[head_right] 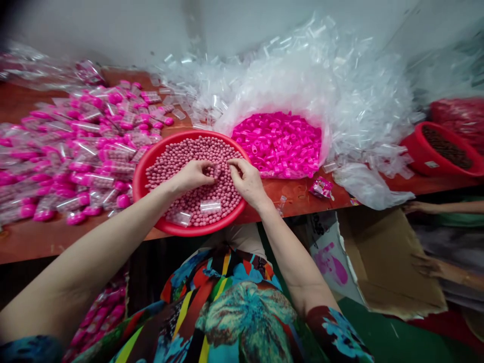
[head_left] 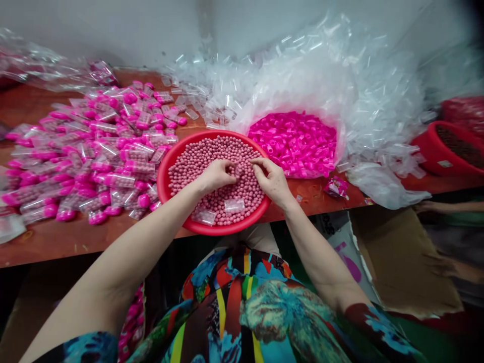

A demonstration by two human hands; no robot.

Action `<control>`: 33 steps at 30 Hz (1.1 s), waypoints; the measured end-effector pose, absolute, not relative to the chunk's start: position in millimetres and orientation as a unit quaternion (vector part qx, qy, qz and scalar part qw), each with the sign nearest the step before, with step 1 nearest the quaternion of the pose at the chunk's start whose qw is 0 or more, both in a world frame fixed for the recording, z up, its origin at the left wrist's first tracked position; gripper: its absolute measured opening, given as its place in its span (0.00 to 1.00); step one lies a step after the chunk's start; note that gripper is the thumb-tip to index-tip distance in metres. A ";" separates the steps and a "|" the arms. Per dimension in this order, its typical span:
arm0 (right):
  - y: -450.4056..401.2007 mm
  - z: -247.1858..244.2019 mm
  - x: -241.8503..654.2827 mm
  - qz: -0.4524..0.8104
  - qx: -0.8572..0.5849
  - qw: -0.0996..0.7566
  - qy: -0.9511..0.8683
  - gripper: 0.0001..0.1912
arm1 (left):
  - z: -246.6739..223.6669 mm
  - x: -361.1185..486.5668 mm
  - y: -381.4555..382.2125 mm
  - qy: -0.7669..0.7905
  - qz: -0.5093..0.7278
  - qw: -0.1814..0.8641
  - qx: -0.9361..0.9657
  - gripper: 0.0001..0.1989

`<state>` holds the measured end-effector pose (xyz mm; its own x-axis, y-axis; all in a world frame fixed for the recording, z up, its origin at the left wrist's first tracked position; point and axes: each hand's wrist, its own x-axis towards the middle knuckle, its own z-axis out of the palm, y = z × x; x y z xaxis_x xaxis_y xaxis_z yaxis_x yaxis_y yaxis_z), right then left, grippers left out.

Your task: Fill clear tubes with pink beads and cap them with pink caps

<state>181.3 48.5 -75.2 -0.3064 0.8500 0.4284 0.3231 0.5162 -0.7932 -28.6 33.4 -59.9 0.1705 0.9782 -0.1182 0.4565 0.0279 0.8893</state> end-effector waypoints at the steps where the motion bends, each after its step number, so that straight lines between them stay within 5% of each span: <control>1: 48.9 -73.3 180.5 0.306 -0.388 0.441 -0.749 0.12 | -56.3 -31.3 29.7 0.558 0.327 0.455 0.612 0.09; 11: 48.6 -52.8 152.4 0.330 -0.317 0.437 -0.774 0.13 | -41.8 -40.1 -14.2 0.400 0.474 0.703 0.349 0.14; 17: 48.8 -32.3 156.1 0.343 -0.243 0.304 -0.855 0.23 | -38.6 -33.5 -15.2 0.393 0.478 0.728 0.294 0.06; 23: 45.9 -30.8 156.9 0.439 -0.252 0.263 -0.822 0.07 | -39.4 -30.8 -13.4 0.441 0.460 0.714 0.289 0.24; 28: 46.4 -40.1 155.9 0.589 -0.282 0.273 -0.707 0.15 | -47.7 -31.0 -13.9 0.501 0.436 0.667 0.337 0.38; 33: 46.2 -41.2 149.0 0.511 -0.310 0.299 -0.744 0.11 | -52.7 -31.0 -17.0 0.518 0.417 0.647 0.374 0.42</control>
<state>149.0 46.2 -41.2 -0.6300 0.7659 0.1284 0.1557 0.2865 -0.9454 -31.0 -17.0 -52.7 0.1170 0.9261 -0.3587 -0.1526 0.3737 0.9149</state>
